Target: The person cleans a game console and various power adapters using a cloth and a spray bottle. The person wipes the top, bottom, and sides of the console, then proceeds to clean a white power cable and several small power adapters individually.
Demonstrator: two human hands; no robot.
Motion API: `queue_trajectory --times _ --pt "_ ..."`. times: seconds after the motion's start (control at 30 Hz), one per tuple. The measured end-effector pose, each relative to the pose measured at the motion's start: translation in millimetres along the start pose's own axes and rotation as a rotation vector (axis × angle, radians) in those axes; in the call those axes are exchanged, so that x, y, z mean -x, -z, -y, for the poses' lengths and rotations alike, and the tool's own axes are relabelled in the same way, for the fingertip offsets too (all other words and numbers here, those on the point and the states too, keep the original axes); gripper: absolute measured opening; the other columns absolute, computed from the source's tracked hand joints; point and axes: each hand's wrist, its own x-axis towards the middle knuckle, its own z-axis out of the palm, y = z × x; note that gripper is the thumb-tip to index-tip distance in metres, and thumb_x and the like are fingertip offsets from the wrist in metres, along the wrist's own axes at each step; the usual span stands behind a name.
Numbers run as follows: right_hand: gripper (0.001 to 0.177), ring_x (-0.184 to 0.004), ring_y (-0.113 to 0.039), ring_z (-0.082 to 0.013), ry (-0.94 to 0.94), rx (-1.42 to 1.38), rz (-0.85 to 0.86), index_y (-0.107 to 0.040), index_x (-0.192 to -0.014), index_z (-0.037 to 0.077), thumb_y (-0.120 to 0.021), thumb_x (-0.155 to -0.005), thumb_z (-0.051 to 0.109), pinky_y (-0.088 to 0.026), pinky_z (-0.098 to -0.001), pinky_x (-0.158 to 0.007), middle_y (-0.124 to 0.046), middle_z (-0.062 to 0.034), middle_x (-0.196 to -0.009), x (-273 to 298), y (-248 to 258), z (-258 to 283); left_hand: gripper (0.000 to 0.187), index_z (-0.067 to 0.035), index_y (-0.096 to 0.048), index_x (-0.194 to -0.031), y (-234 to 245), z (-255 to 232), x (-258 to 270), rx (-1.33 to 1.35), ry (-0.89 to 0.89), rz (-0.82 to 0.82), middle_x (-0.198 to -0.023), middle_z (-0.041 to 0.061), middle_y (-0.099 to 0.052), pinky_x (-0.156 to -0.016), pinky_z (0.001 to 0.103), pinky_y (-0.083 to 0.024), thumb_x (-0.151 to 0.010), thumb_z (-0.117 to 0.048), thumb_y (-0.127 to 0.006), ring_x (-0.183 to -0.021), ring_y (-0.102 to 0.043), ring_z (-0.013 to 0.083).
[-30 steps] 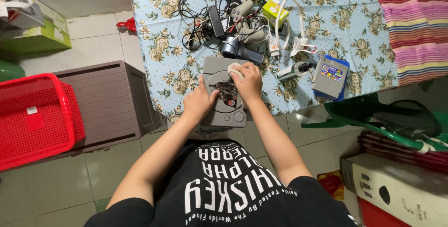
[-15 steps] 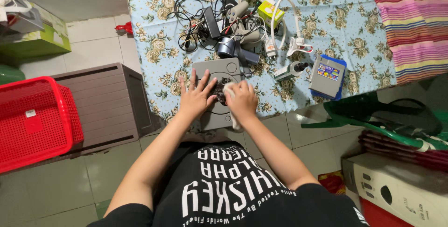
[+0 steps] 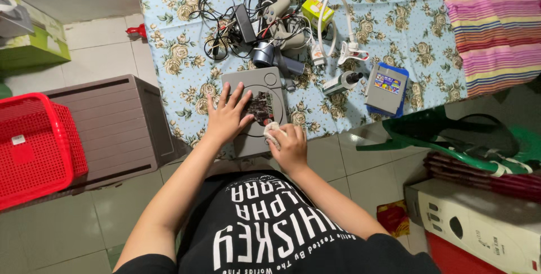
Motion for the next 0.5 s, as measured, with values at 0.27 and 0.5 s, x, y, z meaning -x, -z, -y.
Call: queue_trajectory --times 0.27,0.5 --pt "0.018 -0.1 -0.055 -0.0323 -0.171 0.114 -0.126 -0.069 -0.096 0.015 -0.076 -0.084 0.026 -0.047 -0.0451 -0.086 -0.058 -0.0073 -0.106 -141.5 -57.5 -19.7 0.074 -0.032 -0.04 -0.156 -1.7 0.4 -0.2 0.043 -0.024 0.026 -0.169 -0.001 -0.022 -0.112 0.077 -0.016 -0.091 -0.061 -0.06 -0.156 -0.012 0.0325" --pt "0.021 -0.102 -0.055 -0.0319 -0.036 0.093 -0.084 -0.072 -0.098 0.015 -0.078 -0.081 0.025 -0.044 -0.0456 -0.088 -0.06 -0.0063 -0.108 -83.4 -38.6 -2.8 0.071 -0.03 -0.044 -0.156 -3.0 -2.3 1.4 0.009 0.011 -0.068 -0.168 -0.002 -0.027 -0.113 0.077 -0.019 -0.092 -0.058 -0.061 -0.156 -0.016 0.0285"
